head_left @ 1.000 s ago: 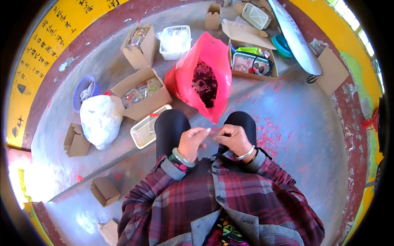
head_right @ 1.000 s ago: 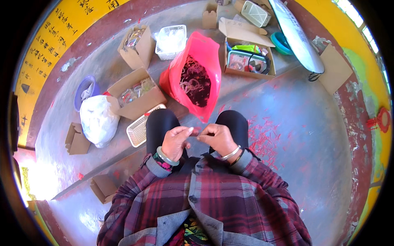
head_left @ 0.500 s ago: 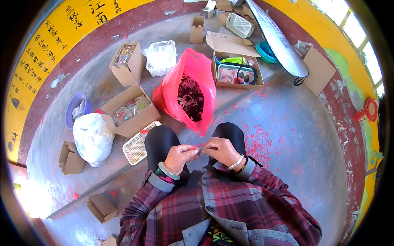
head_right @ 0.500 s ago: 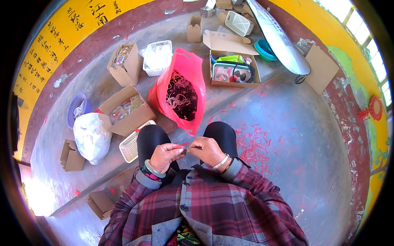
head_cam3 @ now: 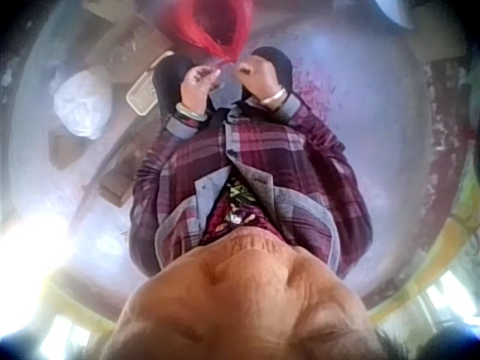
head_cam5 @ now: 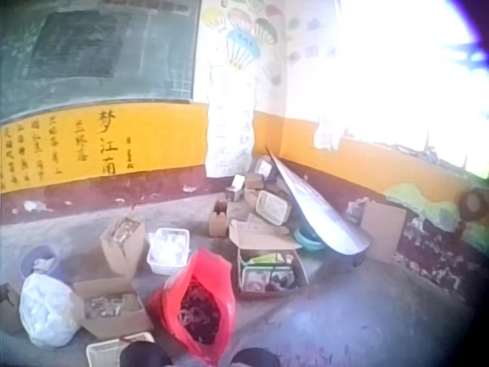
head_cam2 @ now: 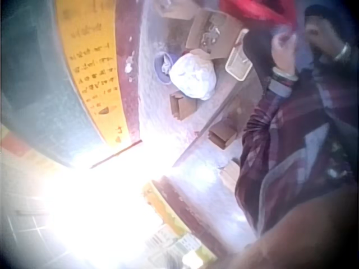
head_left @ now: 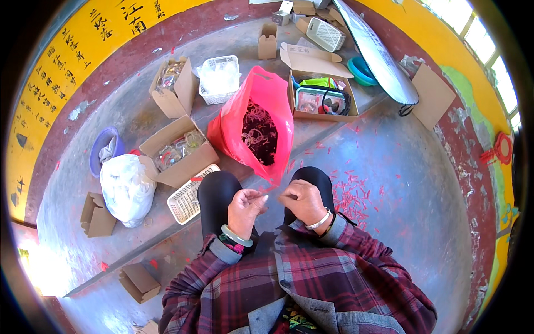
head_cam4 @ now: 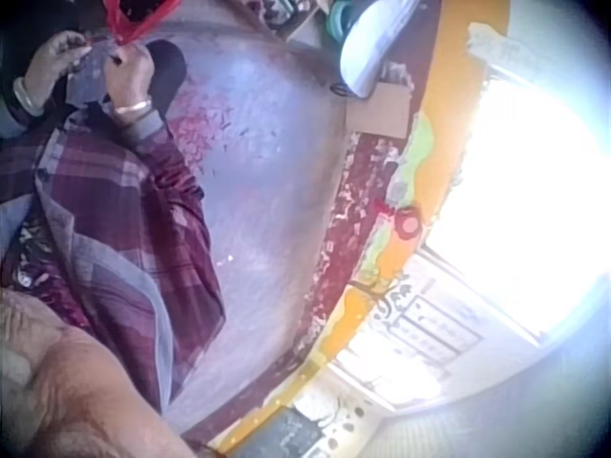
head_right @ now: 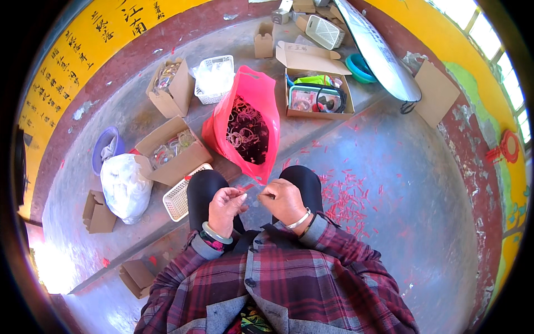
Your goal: The person sits on the floor and assembles small keychains by hand. They pick up small metal rings and charms from a pink bag and a white basket, then link them together to form finished keychains.
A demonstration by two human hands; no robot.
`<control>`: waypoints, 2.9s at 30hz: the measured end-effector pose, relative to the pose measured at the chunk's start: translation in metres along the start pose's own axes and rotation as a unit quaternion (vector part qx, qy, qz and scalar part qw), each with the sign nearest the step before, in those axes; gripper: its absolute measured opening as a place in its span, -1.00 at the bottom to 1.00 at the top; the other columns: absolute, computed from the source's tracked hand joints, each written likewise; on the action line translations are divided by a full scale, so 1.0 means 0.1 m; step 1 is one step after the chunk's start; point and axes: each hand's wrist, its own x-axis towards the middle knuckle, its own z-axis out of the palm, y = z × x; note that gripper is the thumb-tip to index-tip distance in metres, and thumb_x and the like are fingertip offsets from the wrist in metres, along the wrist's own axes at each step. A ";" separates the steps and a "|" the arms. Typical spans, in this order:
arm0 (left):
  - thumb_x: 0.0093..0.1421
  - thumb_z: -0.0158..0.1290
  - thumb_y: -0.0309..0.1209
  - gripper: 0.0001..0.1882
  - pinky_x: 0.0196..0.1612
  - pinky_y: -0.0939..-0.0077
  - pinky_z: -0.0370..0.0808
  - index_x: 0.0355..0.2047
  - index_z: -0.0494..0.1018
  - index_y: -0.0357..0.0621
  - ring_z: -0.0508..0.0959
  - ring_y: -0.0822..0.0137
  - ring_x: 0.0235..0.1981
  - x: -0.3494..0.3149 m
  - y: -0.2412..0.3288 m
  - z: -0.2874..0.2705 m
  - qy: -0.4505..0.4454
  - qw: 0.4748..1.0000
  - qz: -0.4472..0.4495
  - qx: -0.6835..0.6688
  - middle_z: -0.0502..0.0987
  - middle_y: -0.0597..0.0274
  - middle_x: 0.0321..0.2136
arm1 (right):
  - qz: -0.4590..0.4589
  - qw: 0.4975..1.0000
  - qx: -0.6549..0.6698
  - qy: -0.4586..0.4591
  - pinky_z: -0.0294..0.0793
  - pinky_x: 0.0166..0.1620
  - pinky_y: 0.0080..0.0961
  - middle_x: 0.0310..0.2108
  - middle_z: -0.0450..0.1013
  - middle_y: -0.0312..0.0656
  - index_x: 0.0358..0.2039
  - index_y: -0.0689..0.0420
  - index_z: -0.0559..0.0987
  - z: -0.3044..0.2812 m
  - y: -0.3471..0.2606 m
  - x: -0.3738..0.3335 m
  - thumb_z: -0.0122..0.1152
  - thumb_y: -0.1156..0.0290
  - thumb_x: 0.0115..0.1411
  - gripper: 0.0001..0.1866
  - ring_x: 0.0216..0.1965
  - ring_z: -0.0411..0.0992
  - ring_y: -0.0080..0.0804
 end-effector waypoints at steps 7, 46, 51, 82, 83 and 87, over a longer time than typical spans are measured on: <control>0.18 0.02 -0.36 -0.67 -0.29 0.53 0.53 -0.12 0.36 -0.33 0.50 0.42 -0.30 -0.02 -0.05 0.19 -0.067 0.996 -0.028 -0.059 0.48 0.18 -0.29 | -0.176 0.933 -0.313 -0.017 0.28 -0.36 -0.44 -0.54 0.31 -0.26 -0.59 0.10 0.42 0.06 -0.17 0.05 0.11 0.39 -0.14 -0.91 -0.41 0.31 -0.37; 0.18 0.02 -0.38 -0.82 -0.45 0.70 0.43 -0.23 0.42 -0.16 0.48 0.54 -0.38 0.05 0.12 -0.01 -0.093 0.990 -0.081 -0.074 0.53 0.24 -0.29 | 0.235 0.909 0.328 -0.104 0.28 -0.44 -0.71 -0.59 0.43 -0.35 -0.57 0.30 0.55 0.08 0.06 0.00 0.28 0.54 -0.03 -0.90 -0.52 0.30 -0.72; 0.20 -0.02 -0.39 -0.83 -0.27 0.56 0.48 -0.24 0.44 -0.20 0.52 0.41 -0.28 0.06 0.11 -0.01 -0.090 0.979 -0.091 -0.157 0.52 0.19 -0.27 | 0.106 0.975 0.177 -0.088 0.29 -0.47 -0.62 -0.62 0.38 -0.26 -0.60 0.26 0.54 0.10 0.02 -0.02 0.29 0.56 -0.08 -0.92 -0.57 0.32 -0.58; -0.06 0.07 -0.56 -0.83 -0.31 0.56 0.47 -0.39 0.51 -0.30 0.57 0.36 -0.40 0.12 -0.21 -0.06 -0.020 0.932 0.140 0.333 0.56 0.11 -0.45 | -0.165 0.975 -0.143 -0.027 0.29 -0.44 -0.34 -0.63 0.36 -0.21 -0.67 0.13 0.44 0.11 -0.12 -0.02 0.18 0.42 -0.12 -0.88 -0.54 0.36 -0.25; -0.06 0.08 -0.56 -0.83 -0.30 0.56 0.47 -0.39 0.51 -0.31 0.57 0.36 -0.39 0.13 -0.23 -0.06 -0.018 0.935 0.132 0.328 0.56 0.10 -0.45 | -0.168 0.974 -0.148 -0.025 0.29 -0.44 -0.35 -0.63 0.36 -0.22 -0.68 0.13 0.44 0.12 -0.12 -0.02 0.18 0.42 -0.12 -0.88 -0.54 0.36 -0.26; -0.04 0.07 -0.52 -0.84 -0.29 0.52 0.46 -0.41 0.52 -0.31 0.56 0.29 -0.39 0.15 -0.13 -0.05 -0.049 0.921 0.149 0.357 0.56 0.06 -0.45 | -0.158 0.978 -0.137 -0.023 0.29 -0.46 -0.36 -0.65 0.36 -0.20 -0.69 0.13 0.45 0.15 -0.10 0.03 0.18 0.42 -0.10 -0.87 -0.55 0.36 -0.24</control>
